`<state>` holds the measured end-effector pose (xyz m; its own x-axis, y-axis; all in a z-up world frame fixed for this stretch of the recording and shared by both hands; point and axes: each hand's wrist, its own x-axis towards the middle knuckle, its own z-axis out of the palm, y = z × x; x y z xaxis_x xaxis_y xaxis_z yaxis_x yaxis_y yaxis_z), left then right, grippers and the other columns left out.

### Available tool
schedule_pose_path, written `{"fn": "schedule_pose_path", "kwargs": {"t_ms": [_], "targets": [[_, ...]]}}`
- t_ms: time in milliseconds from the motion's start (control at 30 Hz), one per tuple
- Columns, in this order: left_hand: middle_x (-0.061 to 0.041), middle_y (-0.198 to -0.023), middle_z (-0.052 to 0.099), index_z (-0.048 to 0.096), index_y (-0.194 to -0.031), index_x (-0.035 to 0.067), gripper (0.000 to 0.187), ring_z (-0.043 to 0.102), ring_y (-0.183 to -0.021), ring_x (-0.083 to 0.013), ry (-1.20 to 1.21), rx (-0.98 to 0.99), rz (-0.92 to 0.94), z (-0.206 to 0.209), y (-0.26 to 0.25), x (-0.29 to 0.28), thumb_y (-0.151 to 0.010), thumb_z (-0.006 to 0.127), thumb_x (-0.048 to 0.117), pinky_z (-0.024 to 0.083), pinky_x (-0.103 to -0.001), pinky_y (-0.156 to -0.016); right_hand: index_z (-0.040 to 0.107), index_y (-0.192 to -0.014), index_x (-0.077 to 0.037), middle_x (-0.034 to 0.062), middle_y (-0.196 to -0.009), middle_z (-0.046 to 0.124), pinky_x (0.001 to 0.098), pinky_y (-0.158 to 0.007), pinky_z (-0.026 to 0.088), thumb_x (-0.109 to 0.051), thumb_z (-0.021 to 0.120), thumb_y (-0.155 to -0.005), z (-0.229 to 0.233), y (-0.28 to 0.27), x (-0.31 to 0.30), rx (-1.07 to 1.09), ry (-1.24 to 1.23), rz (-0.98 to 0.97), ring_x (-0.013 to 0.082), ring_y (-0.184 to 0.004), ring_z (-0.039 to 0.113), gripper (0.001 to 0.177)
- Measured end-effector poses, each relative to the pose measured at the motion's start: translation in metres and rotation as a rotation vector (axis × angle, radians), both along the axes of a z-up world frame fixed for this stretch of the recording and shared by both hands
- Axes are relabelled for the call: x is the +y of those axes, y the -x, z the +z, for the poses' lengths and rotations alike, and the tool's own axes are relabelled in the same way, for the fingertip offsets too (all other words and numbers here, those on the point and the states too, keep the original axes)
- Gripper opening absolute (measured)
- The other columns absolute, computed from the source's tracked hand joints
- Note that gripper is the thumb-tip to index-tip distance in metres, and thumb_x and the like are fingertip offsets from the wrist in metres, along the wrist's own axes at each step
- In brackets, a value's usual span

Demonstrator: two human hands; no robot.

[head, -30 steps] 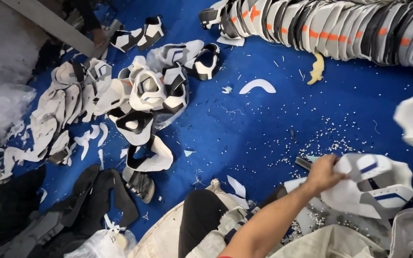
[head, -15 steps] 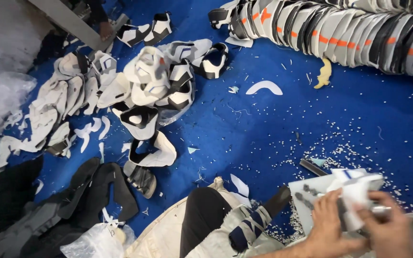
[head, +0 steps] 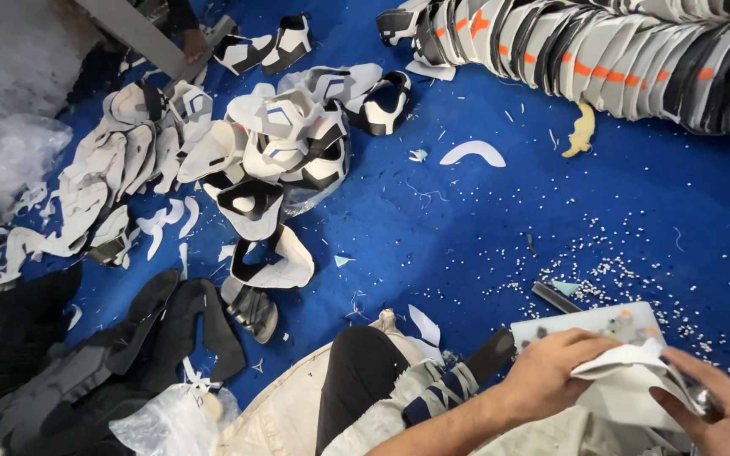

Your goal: The person sits on the floor of a shoe workshop surrounded by piles of shoe upper components. They hold a shoe upper on a small board, hammer it with a hammer held in one hand, and use a small blade in the other hand to trim the edges, then set the piece aside and pick up the next upper.

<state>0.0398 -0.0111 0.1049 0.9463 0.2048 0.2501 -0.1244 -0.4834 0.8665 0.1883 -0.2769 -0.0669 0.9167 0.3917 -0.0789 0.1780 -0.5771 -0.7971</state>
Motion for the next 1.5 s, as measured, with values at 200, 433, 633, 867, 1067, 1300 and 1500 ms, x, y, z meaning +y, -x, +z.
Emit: {"fn": "schedule_pose_path", "kwargs": {"t_ms": [200,433,633,867,1067,1300,1500], "targets": [[-0.014,-0.125,0.065,0.064,-0.124,0.011,0.039,0.068,-0.108,-0.0354,-0.236,0.352,-0.239,-0.089,-0.011,0.007,-0.089,0.073,0.023,0.055,-0.044,-0.089,0.068,-0.128,-0.013,0.0092,-0.127,0.07,0.0359,-0.08,0.058,-0.019,0.081,-0.075,0.059,0.031,0.022,0.014,0.222,0.149,0.0235,-0.102,0.071,0.055],[-0.011,-0.114,0.07,0.07,-0.115,0.012,0.029,0.07,-0.102,-0.0331,-0.13,0.061,-0.142,-0.015,-0.1,0.013,-0.087,0.072,0.004,0.058,-0.04,-0.09,0.072,-0.112,-0.005,0.021,-0.103,0.072,0.0432,-0.078,0.056,-0.015,0.076,-0.081,0.14,-0.012,0.05,-0.028,0.185,-0.006,0.0355,-0.092,0.072,0.033],[-0.012,-0.122,0.07,0.07,-0.122,0.009,0.042,0.073,-0.108,-0.0315,-0.135,-0.126,-0.202,-0.049,-0.174,0.013,-0.081,0.07,-0.003,0.059,-0.036,-0.092,0.068,-0.134,-0.009,0.0168,-0.13,0.071,0.0389,-0.093,0.058,-0.003,0.079,-0.083,0.12,-0.076,0.062,-0.508,-0.008,-0.037,0.0306,-0.113,0.072,0.053],[-0.011,-0.123,0.071,0.071,-0.116,0.012,0.048,0.073,-0.115,-0.0345,-0.313,0.054,-0.336,-0.136,-0.028,-0.001,-0.072,0.064,-0.007,0.056,-0.04,-0.1,0.055,-0.148,-0.019,0.0004,-0.153,0.054,0.0381,-0.054,0.056,-0.006,0.061,-0.081,0.016,0.061,0.023,-0.225,0.29,0.24,0.0235,-0.072,0.074,0.068],[-0.01,-0.128,0.063,0.063,-0.139,0.02,0.06,0.067,-0.108,-0.0341,-0.453,0.582,-0.515,-0.075,-0.044,-0.004,-0.083,0.063,-0.001,0.054,-0.043,-0.089,0.052,-0.148,-0.019,-0.0081,-0.162,0.04,0.0366,-0.061,0.058,-0.006,0.061,-0.08,0.041,0.068,0.042,-0.086,0.581,0.278,0.0236,-0.071,0.073,0.069],[-0.028,-0.133,0.055,0.06,-0.141,0.008,0.056,0.046,-0.135,-0.0449,-1.065,0.101,-0.497,-0.158,0.007,-0.038,-0.086,0.06,0.013,0.037,-0.053,-0.115,0.064,-0.137,-0.017,-0.0034,-0.153,0.052,0.0362,-0.072,0.059,-0.004,0.062,-0.072,0.008,0.047,0.027,-0.25,0.339,0.255,0.0242,-0.093,0.074,0.066],[-0.02,-0.142,0.053,0.059,-0.137,0.021,0.052,0.049,-0.136,-0.037,-0.746,0.368,-0.371,-0.097,0.045,-0.001,-0.086,0.066,0.015,0.034,-0.058,-0.114,0.069,-0.126,0.001,0.0183,-0.125,0.073,0.0324,-0.085,0.058,0.001,0.059,-0.104,-0.011,0.012,0.034,0.505,-0.392,-0.057,0.02,-0.096,0.074,0.024]]}}
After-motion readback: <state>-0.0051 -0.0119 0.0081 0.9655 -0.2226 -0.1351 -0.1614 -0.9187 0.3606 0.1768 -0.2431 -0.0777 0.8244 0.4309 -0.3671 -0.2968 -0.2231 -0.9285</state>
